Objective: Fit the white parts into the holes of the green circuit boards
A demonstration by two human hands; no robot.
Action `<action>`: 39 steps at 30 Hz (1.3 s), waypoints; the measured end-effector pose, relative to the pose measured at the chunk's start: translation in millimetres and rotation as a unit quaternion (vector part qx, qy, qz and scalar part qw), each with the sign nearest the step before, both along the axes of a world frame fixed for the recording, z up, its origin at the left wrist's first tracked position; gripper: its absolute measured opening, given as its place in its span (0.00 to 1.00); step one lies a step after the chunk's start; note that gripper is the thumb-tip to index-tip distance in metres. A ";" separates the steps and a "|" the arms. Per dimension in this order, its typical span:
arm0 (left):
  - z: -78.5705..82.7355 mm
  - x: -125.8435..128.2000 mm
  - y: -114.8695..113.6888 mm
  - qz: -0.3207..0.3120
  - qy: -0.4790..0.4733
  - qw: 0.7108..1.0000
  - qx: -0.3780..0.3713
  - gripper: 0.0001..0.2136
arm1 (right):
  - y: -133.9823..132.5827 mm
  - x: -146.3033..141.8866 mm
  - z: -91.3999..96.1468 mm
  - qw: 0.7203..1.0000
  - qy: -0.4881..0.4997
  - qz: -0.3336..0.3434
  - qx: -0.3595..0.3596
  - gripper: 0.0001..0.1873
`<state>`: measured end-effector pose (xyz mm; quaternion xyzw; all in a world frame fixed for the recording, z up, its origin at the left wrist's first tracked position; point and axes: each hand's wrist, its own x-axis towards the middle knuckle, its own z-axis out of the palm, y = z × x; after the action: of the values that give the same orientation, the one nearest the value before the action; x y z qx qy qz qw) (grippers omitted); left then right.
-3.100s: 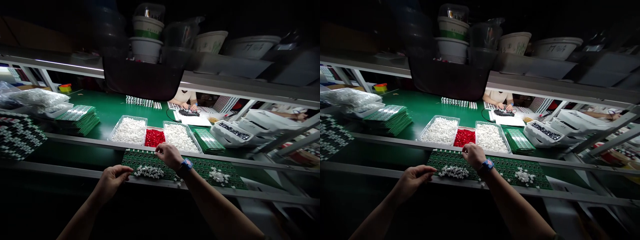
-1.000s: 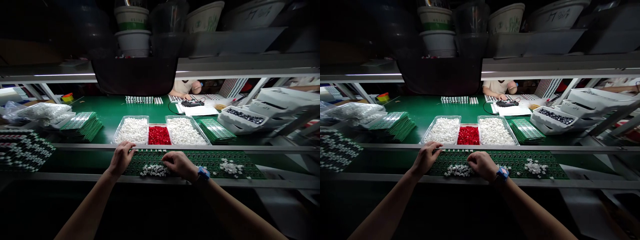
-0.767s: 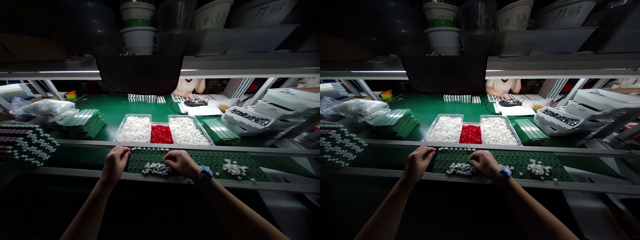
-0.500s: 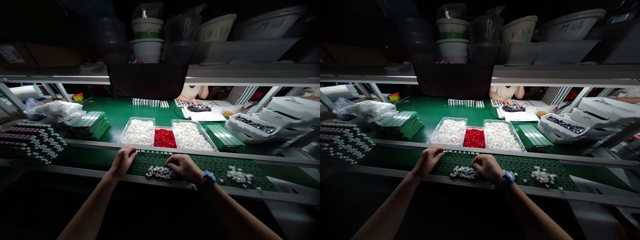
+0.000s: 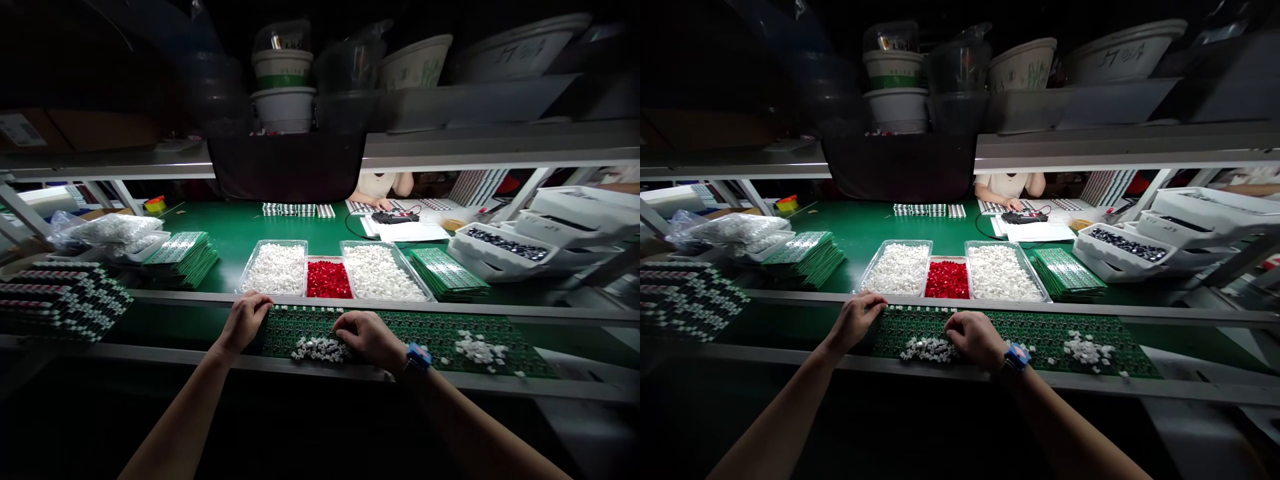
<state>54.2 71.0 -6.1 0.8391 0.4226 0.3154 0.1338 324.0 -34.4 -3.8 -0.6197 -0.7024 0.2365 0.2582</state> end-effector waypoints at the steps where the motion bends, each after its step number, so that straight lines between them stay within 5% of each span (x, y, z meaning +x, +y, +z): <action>1: 0.1 0.4 0.1 0.001 -0.002 1.000 0.002 0.08 | 0.1 -0.1 0.2 1.000 0.000 0.000 0.002 0.09; 21: 3.2 9.0 -1.3 -0.012 0.022 0.999 0.025 0.06 | -1.9 0.8 2.6 1.000 0.007 0.004 0.013 0.09; 26: 11.5 10.9 -26.9 -0.004 -0.032 0.999 -0.024 0.05 | -3.1 2.0 3.5 1.000 0.017 0.002 0.008 0.08; 32: 14.6 14.7 -73.8 -0.107 -0.002 0.980 -0.170 0.03 | 3.7 1.5 3.7 0.998 0.061 -0.003 0.012 0.07; 39: 1.7 20.8 -81.7 -0.080 -0.001 0.985 -0.155 0.05 | 23.2 -15.4 18.7 0.995 -0.029 -0.025 0.088 0.05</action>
<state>75.0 -10.7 -4.3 0.8389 0.3977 0.2350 0.2878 308.7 -11.1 14.8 -0.6181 -0.7123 0.1490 0.2973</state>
